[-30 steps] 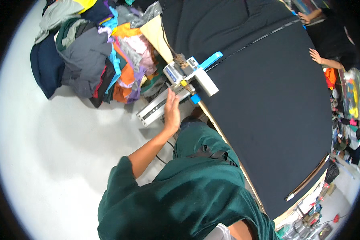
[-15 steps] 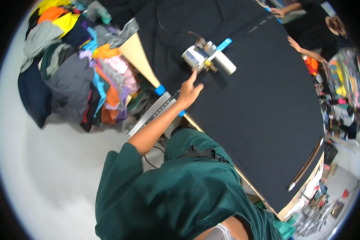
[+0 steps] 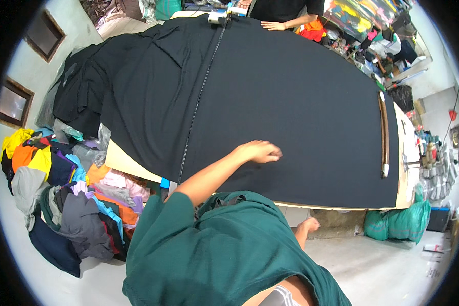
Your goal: The person spreads a large piece of black fabric on a table and smooths it out. They then use a long, motorized electric fabric cutter to cut the fabric into straight sections, repeating the process of smoothing and cutting multiple times.
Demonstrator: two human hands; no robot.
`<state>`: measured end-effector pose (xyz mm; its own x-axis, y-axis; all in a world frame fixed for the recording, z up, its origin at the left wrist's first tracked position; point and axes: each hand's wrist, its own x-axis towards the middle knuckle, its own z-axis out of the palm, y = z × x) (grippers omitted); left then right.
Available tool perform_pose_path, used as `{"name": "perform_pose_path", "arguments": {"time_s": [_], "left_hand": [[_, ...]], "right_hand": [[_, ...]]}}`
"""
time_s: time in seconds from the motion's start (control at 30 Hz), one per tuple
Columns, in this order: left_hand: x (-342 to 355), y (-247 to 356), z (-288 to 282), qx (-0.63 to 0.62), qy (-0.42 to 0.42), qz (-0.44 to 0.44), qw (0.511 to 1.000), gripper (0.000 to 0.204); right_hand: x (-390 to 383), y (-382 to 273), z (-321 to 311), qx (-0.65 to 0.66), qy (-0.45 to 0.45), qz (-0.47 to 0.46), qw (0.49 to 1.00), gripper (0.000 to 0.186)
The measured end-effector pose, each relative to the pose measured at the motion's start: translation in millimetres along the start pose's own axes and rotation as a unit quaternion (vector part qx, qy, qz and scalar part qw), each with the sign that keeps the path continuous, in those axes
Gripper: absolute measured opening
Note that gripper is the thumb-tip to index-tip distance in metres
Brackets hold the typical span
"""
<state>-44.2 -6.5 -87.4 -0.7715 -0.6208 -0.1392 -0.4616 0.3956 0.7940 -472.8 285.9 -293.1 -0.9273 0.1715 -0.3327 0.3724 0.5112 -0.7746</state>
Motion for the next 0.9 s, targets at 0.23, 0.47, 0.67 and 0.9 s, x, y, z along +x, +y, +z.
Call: {"name": "perform_pose_path", "arguments": {"time_s": [0.23,0.47,0.67,0.9], "left_hand": [[-247.9,-71.2,90.3,-0.108,0.488,-0.233,0.834,0.024],[-394.2,-61.2,226.8,-0.082,0.434,-0.654,0.614,0.050],[-419.1,-50.7,241.8,-0.152,0.422,-0.620,0.644,0.070],[-420.5,-5.2,211.6,-0.101,0.470,-0.643,0.596,0.074]], "right_hand": [[-112.3,-102.5,31.7,-0.103,-0.026,-0.549,0.829,0.035],[-340.5,-86.8,129.0,-0.115,-0.397,-0.759,0.504,0.049],[-469.1,5.7,130.6,-0.263,-0.472,-0.806,0.243,0.073],[-533.7,14.0,125.1,-0.370,-0.466,-0.802,0.050,0.087]]}}
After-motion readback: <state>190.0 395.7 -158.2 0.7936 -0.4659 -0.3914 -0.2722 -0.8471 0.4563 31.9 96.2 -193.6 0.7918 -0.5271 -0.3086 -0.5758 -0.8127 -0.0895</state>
